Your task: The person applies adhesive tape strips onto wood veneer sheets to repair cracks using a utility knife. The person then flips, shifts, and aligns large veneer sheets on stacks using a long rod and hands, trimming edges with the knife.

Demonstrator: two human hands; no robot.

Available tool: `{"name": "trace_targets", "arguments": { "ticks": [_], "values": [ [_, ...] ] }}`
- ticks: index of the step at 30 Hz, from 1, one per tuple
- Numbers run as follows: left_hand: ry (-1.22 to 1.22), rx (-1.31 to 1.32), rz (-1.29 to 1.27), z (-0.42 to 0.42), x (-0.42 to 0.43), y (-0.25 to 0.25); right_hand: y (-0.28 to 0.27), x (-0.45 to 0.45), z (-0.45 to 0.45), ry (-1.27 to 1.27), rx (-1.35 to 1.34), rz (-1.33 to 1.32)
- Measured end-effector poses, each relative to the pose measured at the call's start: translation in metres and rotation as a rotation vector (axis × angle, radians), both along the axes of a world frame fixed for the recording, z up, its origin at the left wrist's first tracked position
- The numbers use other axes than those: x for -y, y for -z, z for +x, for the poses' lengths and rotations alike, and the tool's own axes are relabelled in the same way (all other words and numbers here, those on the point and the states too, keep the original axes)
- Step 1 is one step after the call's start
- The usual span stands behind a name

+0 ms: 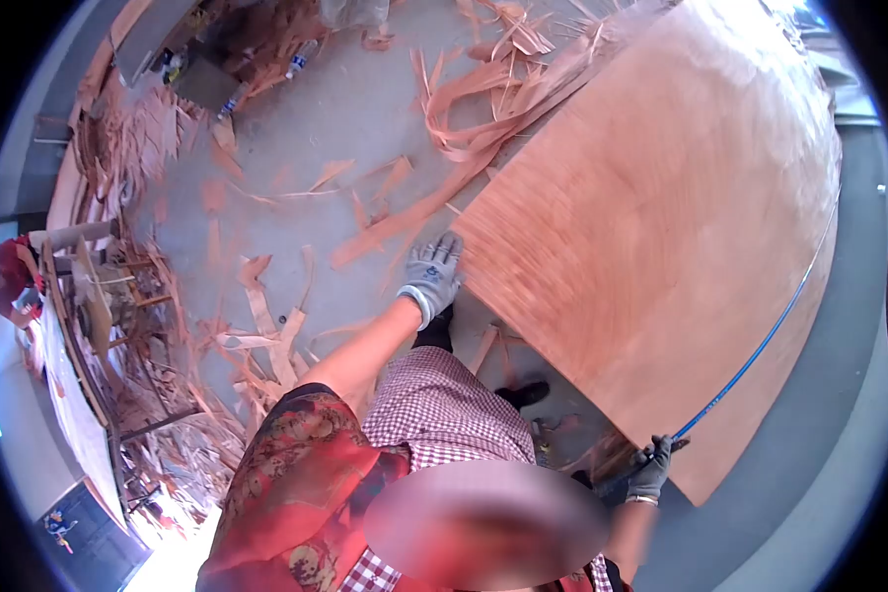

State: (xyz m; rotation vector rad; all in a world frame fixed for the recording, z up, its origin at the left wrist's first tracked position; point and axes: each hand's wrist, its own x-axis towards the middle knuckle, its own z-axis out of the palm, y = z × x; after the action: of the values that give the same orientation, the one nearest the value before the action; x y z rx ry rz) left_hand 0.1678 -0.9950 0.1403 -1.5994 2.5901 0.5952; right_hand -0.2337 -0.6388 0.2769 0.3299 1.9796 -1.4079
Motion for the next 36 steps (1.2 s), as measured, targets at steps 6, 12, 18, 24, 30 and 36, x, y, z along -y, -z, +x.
{"name": "trace_targets", "arguments": {
  "ticks": [6,12,18,24,30,36],
  "values": [
    [0.022,-0.281,0.082,0.022,-0.004,0.007,-0.013,0.012,0.025,-0.062,0.024,0.019],
    [-0.303,-0.538,0.077,0.055,0.008,0.021,-0.002,0.0,0.045,0.014,0.017,0.051],
    [-0.359,-0.395,0.18,0.027,0.03,0.042,0.022,0.026,0.033,0.142,0.019,0.044],
    [-0.415,-0.517,0.25,0.032,0.043,0.056,0.031,0.018,0.034,0.193,-0.17,0.07],
    [-0.352,-0.538,0.244,0.021,0.033,0.014,0.037,-0.018,0.037,0.235,-0.405,-0.067],
    [-0.712,-1.34,1.043,0.012,0.002,-0.009,0.028,-0.044,0.047,0.206,-0.307,0.036]
  ]
}}
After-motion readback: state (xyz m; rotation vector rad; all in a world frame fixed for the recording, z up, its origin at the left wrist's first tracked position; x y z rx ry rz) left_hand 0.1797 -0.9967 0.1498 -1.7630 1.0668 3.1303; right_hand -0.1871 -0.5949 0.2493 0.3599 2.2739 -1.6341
